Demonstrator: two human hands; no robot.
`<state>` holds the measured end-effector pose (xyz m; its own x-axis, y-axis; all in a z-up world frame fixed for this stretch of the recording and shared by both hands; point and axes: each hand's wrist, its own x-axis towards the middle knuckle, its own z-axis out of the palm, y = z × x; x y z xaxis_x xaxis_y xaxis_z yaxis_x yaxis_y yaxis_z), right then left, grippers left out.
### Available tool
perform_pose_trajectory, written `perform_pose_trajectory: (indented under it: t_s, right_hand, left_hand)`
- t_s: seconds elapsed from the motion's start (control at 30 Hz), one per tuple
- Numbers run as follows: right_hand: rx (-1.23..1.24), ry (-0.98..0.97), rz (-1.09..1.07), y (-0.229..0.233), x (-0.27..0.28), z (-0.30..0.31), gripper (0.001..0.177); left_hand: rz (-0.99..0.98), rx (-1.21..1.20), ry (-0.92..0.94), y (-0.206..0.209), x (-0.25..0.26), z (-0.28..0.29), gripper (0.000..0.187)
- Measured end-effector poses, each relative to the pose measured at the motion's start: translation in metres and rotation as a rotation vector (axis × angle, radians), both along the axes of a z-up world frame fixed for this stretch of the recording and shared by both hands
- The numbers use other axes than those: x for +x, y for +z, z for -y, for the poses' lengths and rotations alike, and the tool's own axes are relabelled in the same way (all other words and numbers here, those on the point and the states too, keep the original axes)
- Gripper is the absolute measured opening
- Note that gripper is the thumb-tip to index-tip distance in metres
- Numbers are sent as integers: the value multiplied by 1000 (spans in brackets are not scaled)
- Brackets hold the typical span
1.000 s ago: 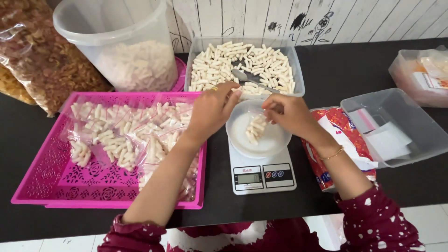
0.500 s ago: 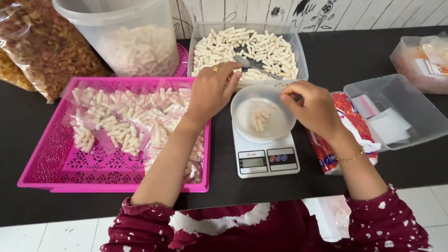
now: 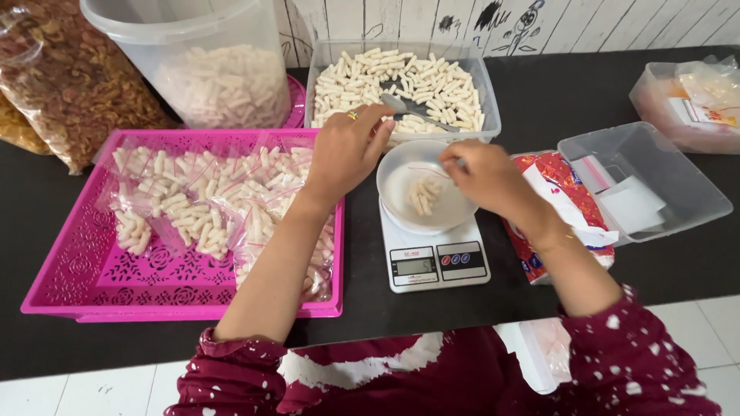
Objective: Packing small snacks into plastic bags and weighing them on a digital scale.
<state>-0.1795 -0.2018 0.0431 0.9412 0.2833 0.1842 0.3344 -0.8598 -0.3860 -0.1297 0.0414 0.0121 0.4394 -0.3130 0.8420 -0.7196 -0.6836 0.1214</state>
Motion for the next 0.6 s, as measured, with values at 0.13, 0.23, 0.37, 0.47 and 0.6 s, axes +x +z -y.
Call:
perform_pose_trajectory:
  t_s: [0.13, 0.23, 0.37, 0.47, 0.6]
  right_hand:
    - [-249, 59, -43, -40, 37, -3, 29]
    - [-215, 83, -124, -54, 51, -4, 33]
    - [-94, 35, -145, -44, 46, -6, 27]
    - [8, 21, -77, -20, 27, -14, 22]
    - [126, 39, 36, 8, -1, -21, 15]
  left_hand:
    - [-10, 16, -27, -6, 3, 3, 19]
    - [-68, 67, -2, -8, 6, 5, 21]
    - [-175, 72, -125, -8, 1, 11, 21]
    - [-218, 90, -207, -5, -7, 16, 22]
    - [-385, 81, -323, -6, -7, 17, 12]
